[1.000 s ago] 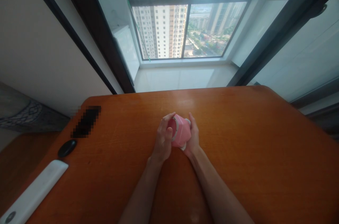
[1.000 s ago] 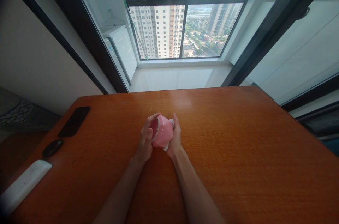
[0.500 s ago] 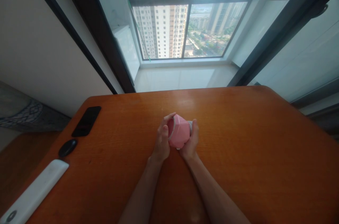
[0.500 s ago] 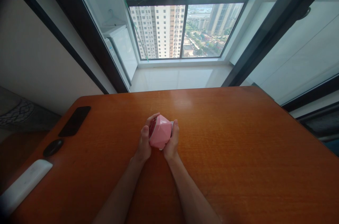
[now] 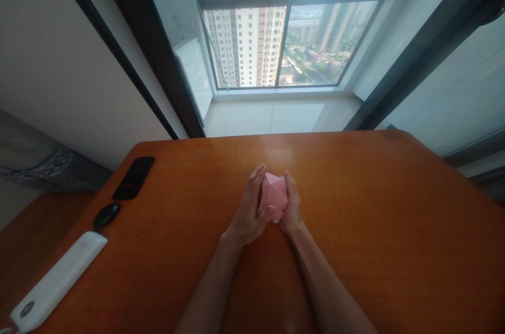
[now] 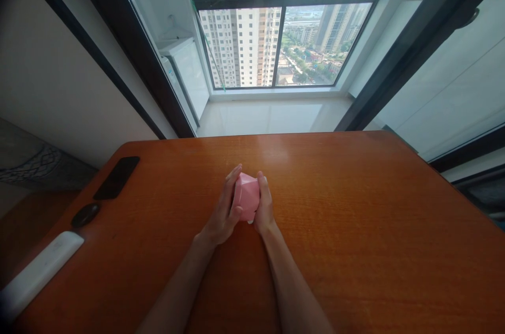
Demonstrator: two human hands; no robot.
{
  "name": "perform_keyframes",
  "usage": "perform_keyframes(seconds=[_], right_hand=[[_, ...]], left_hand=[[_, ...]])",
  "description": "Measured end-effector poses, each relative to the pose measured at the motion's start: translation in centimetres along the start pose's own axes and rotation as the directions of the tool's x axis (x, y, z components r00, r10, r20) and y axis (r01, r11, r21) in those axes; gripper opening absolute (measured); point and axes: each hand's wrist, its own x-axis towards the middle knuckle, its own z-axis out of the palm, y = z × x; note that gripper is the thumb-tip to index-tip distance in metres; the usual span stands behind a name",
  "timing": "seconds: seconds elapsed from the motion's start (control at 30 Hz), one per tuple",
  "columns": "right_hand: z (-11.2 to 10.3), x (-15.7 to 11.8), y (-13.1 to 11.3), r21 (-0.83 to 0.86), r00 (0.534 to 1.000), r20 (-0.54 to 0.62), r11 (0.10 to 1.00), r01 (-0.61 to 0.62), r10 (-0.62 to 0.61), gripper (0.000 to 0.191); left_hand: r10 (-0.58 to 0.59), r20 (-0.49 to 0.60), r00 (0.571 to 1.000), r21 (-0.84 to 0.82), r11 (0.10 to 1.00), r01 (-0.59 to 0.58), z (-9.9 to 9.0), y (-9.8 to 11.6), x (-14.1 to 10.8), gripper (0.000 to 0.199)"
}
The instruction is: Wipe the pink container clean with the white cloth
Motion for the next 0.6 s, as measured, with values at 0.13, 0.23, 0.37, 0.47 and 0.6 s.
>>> perform_keyframes(seconds=[0.13, 0.23, 0.37, 0.47, 0.6], right_hand=[[-0.4, 0.2, -0.2, -0.038, 1.0, -0.017, 0.999, -0.02, 0.019, 0.057], [-0.6, 0.3, -0.2, -0.047, 0.999, -0.008, 0.998, -0.035, 0.035, 0.057], [-1.0, 0.5, 0.0, -0.1, 0.993, 0.032, 0.989, -0.105, 0.109, 0.059], [-1.2, 0.5, 0.1, -0.164, 0.987, 0.035, 0.975, -0.149, 0.157, 0.063], [-1.1, 0.5, 0.1, -0.198, 0.983, 0.017, 0.964, -0.175, 0.182, 0.065]], left_hand=[[0.063, -0.015, 0.998, 0.043, 0.997, -0.062, 0.3, 0.2, -0.1, 0.083], [0.093, 0.02, 0.995, 0.102, 0.99, -0.094, -0.4, 0.1, -0.3, 0.093], [0.052, 0.171, 0.984, 0.299, 0.949, -0.102, -2.8, 0.0, -0.9, 0.131], [0.043, 0.208, 0.977, 0.416, 0.9, -0.128, -4.5, 0.0, -1.5, 0.133], [0.071, 0.205, 0.976, 0.455, 0.876, -0.159, -5.1, -0.1, -1.7, 0.124]])
